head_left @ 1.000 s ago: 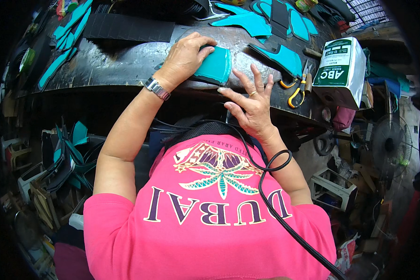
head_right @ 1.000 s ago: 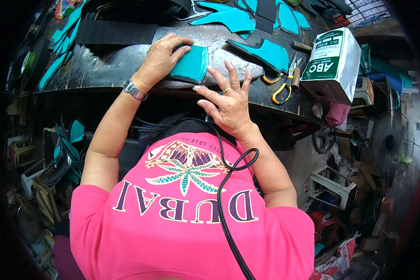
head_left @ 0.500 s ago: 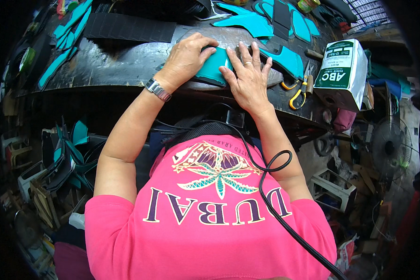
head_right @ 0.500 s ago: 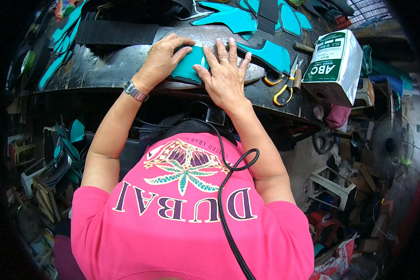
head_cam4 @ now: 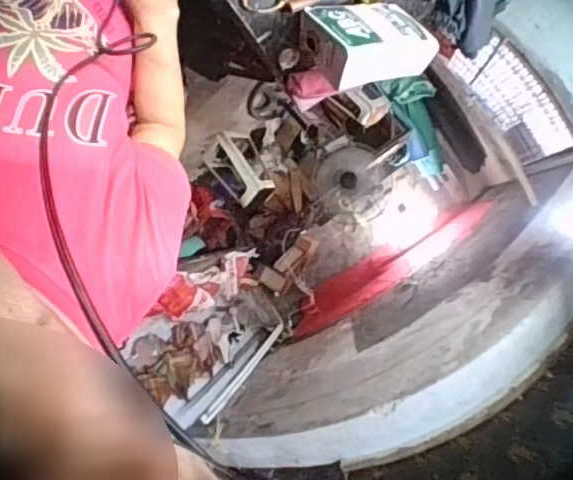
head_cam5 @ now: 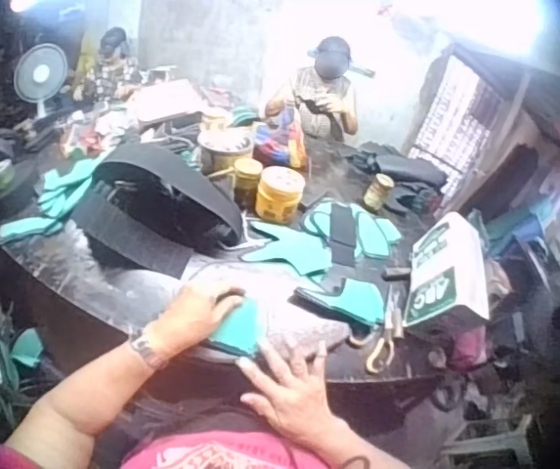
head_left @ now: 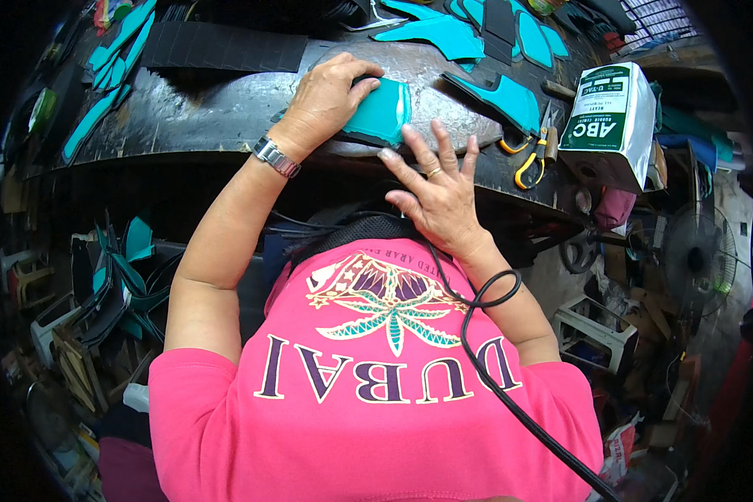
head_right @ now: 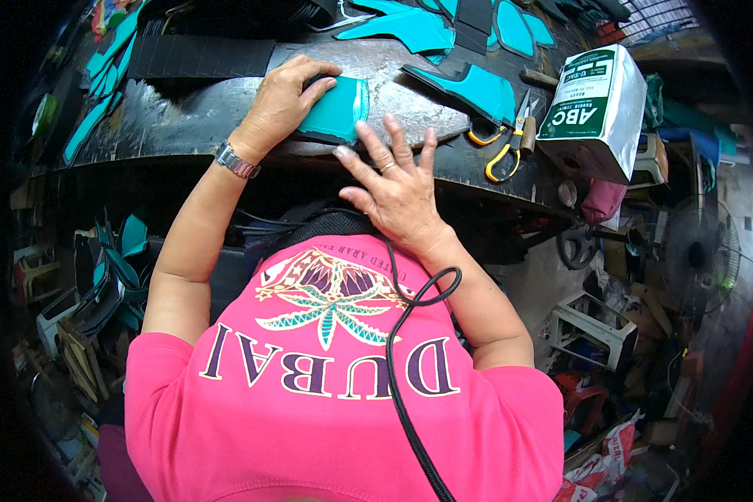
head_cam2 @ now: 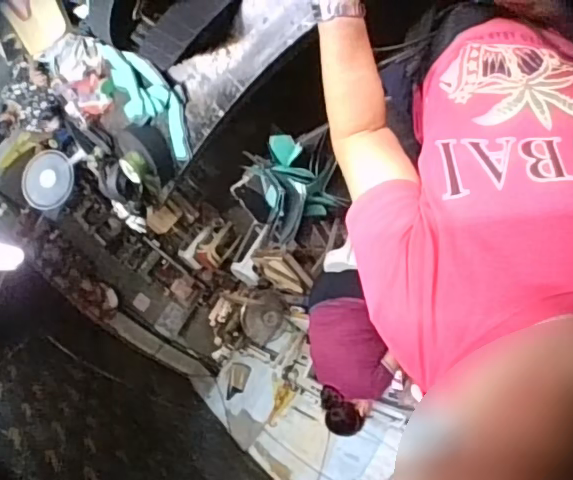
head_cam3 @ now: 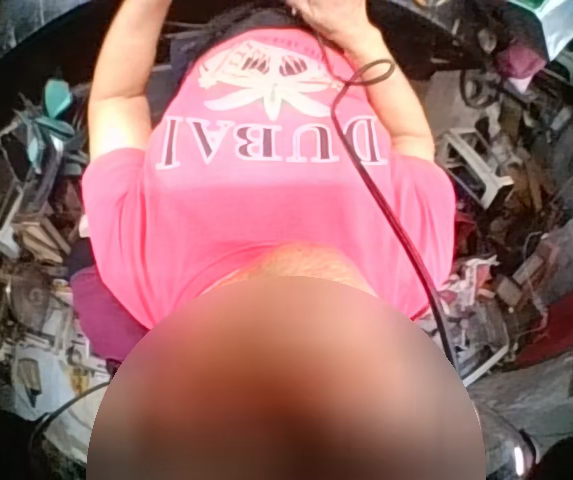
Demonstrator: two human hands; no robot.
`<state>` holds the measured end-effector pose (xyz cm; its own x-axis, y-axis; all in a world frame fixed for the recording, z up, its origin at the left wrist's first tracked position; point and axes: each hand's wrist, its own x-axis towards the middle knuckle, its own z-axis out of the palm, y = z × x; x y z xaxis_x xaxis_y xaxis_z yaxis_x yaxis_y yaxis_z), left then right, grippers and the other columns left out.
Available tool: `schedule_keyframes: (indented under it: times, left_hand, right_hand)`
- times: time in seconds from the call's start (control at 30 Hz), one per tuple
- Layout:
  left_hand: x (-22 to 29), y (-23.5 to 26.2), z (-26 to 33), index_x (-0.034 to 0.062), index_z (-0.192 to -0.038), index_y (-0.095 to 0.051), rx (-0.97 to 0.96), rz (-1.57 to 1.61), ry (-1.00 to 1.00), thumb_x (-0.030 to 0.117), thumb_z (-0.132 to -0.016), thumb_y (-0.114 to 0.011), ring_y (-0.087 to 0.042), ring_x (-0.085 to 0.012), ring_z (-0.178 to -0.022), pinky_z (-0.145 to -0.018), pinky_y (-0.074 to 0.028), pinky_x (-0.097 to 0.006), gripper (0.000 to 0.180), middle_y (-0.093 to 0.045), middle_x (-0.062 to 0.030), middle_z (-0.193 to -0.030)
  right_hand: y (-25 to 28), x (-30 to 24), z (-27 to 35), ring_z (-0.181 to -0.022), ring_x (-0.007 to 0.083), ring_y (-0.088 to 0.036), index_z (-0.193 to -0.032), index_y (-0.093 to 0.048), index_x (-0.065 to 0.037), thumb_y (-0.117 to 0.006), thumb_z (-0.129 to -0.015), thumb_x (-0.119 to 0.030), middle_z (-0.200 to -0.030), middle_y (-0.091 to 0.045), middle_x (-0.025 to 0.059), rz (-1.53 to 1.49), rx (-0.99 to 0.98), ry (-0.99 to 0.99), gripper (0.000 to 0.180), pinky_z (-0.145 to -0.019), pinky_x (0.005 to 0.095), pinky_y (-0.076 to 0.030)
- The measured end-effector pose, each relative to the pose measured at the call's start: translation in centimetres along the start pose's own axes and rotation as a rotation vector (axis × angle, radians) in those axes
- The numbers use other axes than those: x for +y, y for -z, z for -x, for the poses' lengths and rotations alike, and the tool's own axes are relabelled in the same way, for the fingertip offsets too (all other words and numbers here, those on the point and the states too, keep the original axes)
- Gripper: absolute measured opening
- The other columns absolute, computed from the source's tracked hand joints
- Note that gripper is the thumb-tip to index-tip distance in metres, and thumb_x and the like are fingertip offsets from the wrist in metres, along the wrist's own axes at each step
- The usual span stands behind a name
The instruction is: The person repeatedly picks up teal and black shoe components, aligns them by hand, and presses them together on a workbench. They handle multiple pieces one at a time, occasionally moving items aside to reach the next pair.
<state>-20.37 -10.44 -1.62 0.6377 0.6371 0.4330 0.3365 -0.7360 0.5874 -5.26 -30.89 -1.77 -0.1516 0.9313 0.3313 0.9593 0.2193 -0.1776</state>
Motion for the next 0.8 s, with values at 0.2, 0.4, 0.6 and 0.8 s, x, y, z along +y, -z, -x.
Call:
schedule_keyframes:
  times: [0.2, 0.4, 0.6, 0.8]
  left_hand:
    - [0.0, 0.1, 0.0, 0.0068, -0.111, -0.074, 0.002, -0.019, -0.006, 0.018, -0.094, -0.068, -0.069, -0.0327, -0.097, -0.087, -0.054, -0.039, 0.021, -0.071, -0.0146, -0.105]
    - [0.2, 0.5, -0.3, 0.0069, -0.108, -0.076, 0.003, 0.048, 0.015, 0.017, -0.093, -0.069, -0.07, -0.0306, -0.094, -0.085, -0.054, -0.038, 0.019, -0.072, -0.0142, -0.103]
    - [1.7, 2.4, -3.3, 0.0069, -0.113, -0.076, -0.076, 0.372, 0.104, 0.02, -0.098, -0.067, -0.071, -0.0157, -0.096, -0.087, -0.055, -0.028, 0.022, -0.076, -0.0084, -0.105]
    - [5.4, -2.1, -9.4, 0.009, -0.118, -0.075, -0.199, 0.329, 0.012, 0.021, -0.099, -0.066, -0.07, -0.0161, -0.098, -0.089, -0.055, -0.03, 0.024, -0.074, -0.0093, -0.11]
  right_hand:
    - [0.6, 1.3, -0.9, -0.152, 0.037, -0.021, -0.137, -0.065, -0.025, -0.056, -0.099, -0.046, -0.158, -0.039, 0.0125, -0.217, 0.168, -0.115, 0.044, -0.119, 0.063, -0.004]
    - [0.0, 0.4, -1.2, -0.151, 0.0374, -0.022, -0.138, -0.063, -0.025, -0.059, -0.097, -0.047, -0.157, -0.04, 0.0121, -0.096, 0.058, -0.069, 0.046, -0.116, 0.0694, -0.007]
    - [3.4, 2.3, 2.0, -0.139, 0.035, -0.044, -0.118, -0.074, -0.016, -0.066, -0.096, -0.029, -0.138, -0.06, 0.0118, -0.378, 0.231, -0.216, 0.027, -0.118, 0.0573, -0.021]
    - [4.1, 5.4, 5.3, -0.086, 0.0102, -0.067, -0.125, -0.068, -0.001, -0.057, -0.105, -0.016, -0.101, -0.071, 0.0062, -0.985, 0.69, -0.764, 0.027, -0.076, 0.0232, -0.052]
